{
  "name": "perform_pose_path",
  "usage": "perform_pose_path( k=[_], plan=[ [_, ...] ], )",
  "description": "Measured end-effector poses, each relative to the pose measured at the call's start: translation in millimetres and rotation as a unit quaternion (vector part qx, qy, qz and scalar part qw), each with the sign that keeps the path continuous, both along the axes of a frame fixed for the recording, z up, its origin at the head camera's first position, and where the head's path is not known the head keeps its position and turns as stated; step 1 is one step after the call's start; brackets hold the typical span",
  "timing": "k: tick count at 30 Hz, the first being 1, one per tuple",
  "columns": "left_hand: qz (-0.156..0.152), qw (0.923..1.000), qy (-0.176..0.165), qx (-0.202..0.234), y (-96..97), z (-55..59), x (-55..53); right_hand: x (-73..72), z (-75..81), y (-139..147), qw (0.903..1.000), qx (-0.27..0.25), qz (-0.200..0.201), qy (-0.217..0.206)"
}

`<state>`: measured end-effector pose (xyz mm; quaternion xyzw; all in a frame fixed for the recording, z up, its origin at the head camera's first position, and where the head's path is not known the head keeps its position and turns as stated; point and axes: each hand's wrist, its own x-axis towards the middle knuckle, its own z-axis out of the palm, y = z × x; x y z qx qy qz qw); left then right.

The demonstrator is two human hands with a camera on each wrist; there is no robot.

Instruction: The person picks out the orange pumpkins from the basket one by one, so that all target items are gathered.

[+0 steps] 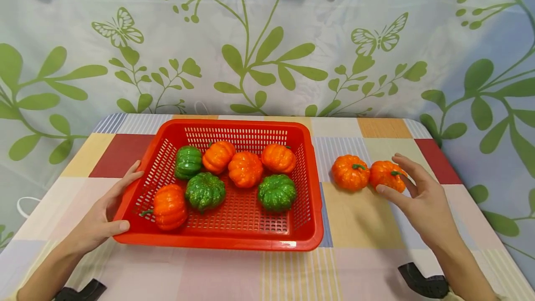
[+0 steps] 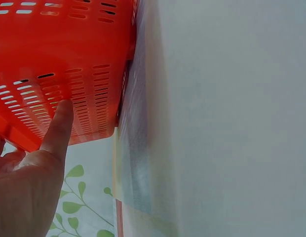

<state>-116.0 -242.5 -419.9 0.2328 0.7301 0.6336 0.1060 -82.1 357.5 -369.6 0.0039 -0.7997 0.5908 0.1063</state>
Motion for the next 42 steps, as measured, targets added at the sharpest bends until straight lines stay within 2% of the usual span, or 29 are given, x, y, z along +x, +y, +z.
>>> perform_pose_path(
  k=[1, 3, 5, 8, 11, 20, 27, 35, 42],
  plan=[
    [0.0, 1.0, -0.001, 0.001, 0.2, 0.0, 0.2, -0.2, 2.4, -6, 0.9999, 0.012, 0.003, 0.0],
    [0.001, 1.0, -0.001, 0.001, 0.8, 0.4, 0.5, -0.7, 6.5, -16, 0.9998, -0.002, 0.018, 0.004],
    [0.002, 1.0, 0.0, -0.001, 1.0, 0.3, 0.6, -1.3, 10.8, -26, 0.9996, 0.017, 0.02, 0.004],
    [0.005, 1.0, 0.001, -0.003, 1.5, 0.5, 0.9, -2.9, 15.2, -41, 0.999, -0.007, 0.043, 0.009],
    [0.005, 1.0, 0.002, -0.004, 2.1, 1.3, 1.2, -4.4, 19.6, -57, 0.9978, 0.0, 0.063, 0.019],
    [0.005, 0.9999, 0.013, -0.003, 5.1, 4.8, 1.4, -13.9, 26.5, -106, 0.9914, 0.085, 0.095, 0.03],
    [0.008, 0.9997, 0.022, -0.01, 5.4, 4.3, 0.7, -13.9, 30.5, -137, 0.9843, 0.066, 0.158, 0.044],
    [0.01, 0.9997, 0.021, -0.006, 5.8, 4.9, 1.0, -8.7, 28.5, -172, 0.9734, 0.029, 0.227, 0.005],
    [0.011, 0.9998, 0.019, -0.002, 3.2, 4.3, 1.8, -9.8, 29.3, -207, 0.9581, 0.043, 0.282, -0.03]
  ],
)
